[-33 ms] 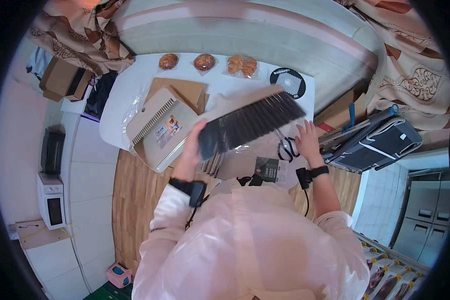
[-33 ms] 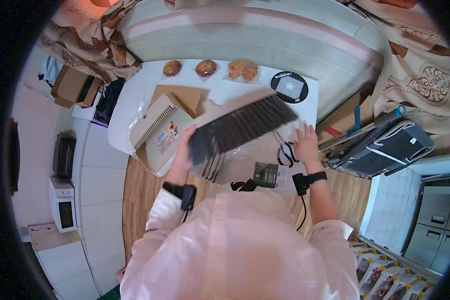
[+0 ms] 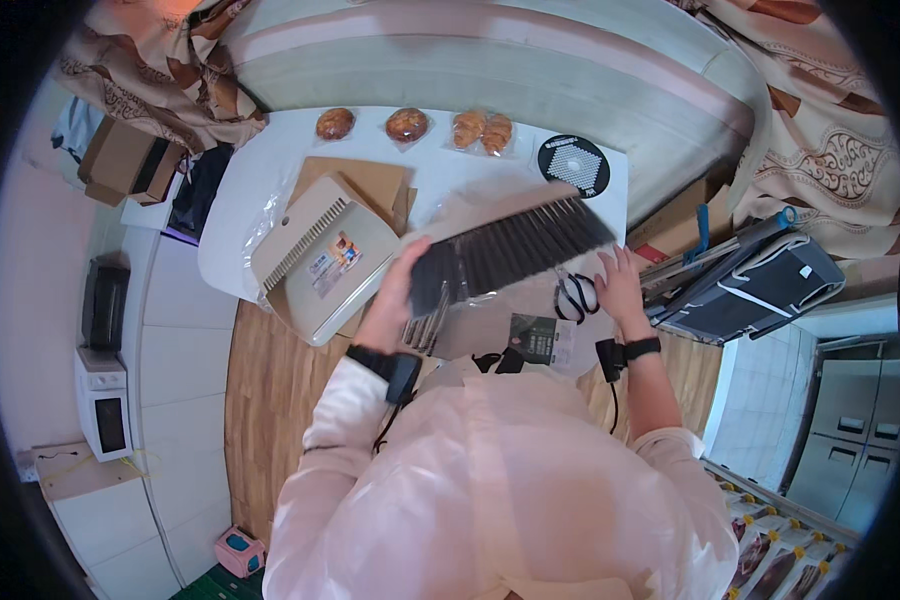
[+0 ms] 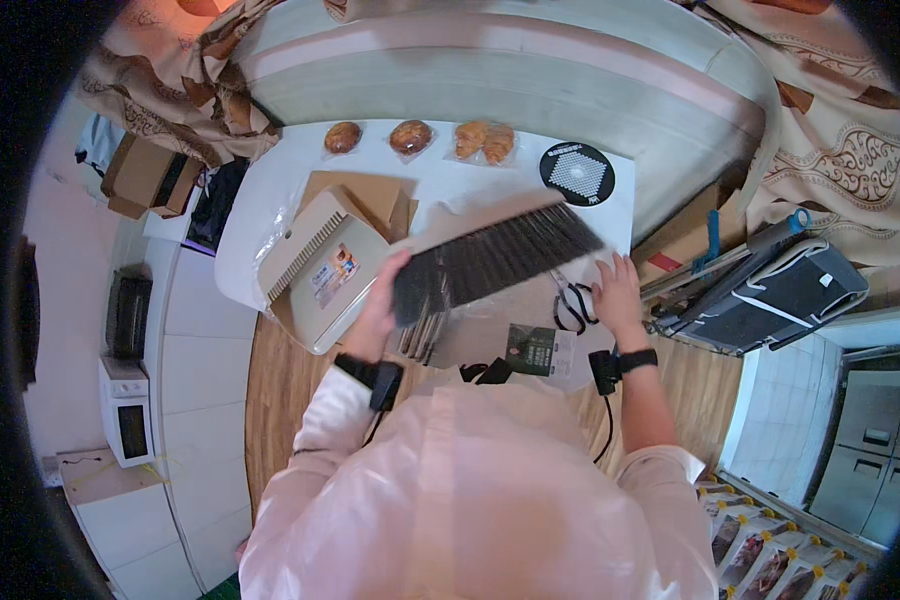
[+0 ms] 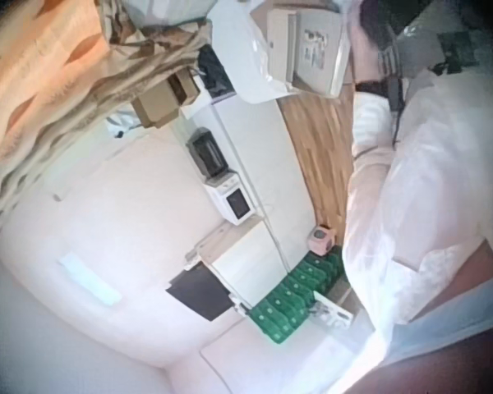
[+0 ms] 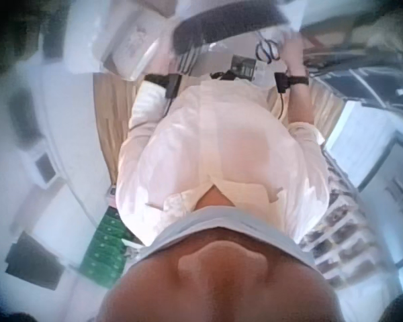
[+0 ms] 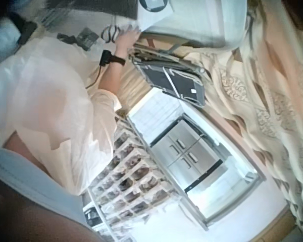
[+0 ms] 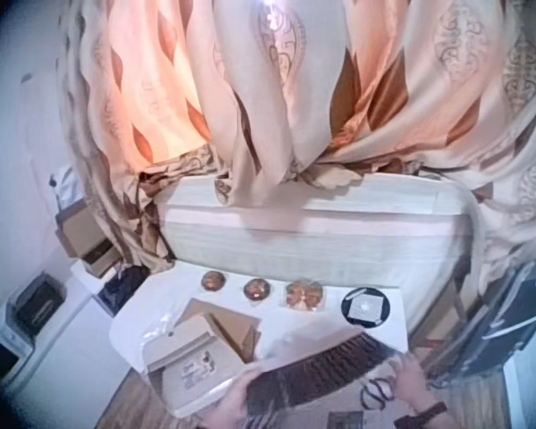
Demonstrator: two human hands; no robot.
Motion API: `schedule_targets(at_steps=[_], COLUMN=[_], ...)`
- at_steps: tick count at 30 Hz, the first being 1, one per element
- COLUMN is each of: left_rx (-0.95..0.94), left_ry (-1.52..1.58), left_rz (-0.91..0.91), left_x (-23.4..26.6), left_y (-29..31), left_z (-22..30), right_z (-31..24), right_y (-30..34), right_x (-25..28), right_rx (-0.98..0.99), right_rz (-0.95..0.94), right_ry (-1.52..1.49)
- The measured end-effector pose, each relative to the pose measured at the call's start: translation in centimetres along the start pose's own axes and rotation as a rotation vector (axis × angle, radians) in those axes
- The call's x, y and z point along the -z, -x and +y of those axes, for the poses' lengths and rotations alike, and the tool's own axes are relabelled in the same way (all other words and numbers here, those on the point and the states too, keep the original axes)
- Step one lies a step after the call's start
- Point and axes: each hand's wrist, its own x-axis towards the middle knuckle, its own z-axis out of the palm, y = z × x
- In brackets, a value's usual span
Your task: The person unboxes a package using shears to cut cardboard and plastic wrap. They remove a broom head and several metal tubes, then screw the tubes together by hand to assemble a long handle.
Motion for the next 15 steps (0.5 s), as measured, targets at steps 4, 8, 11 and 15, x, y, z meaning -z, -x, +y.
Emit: schedule_targets(at_steps=[4, 8, 11, 15], left_rx=[0.215, 0.391, 0.335, 0.207], left_ry=[-0.131, -0.236, -0.401, -0.824], left_rz=[-0.081, -0.113, -0.093, 0.000], left_x=[1.0, 0.6, 0.9, 0.4], left_y=[-6.5, -8.2, -8.8, -8.4], left_z=[-5.1, -7.6, -8.2, -7.0], right_z=[2.4, 4.9, 4.3, 3.8], right_y=[4.5, 10.4, 12.4, 13.2], right_x=[0.8, -1.3, -1.0, -0.8], right_rx=[-0.115, -0.154, -0.260, -0.247], right_rz=[0.002, 0.016, -0.045, -0.065], right_ry=[-0.169, -0.192, -0.215, -0.315])
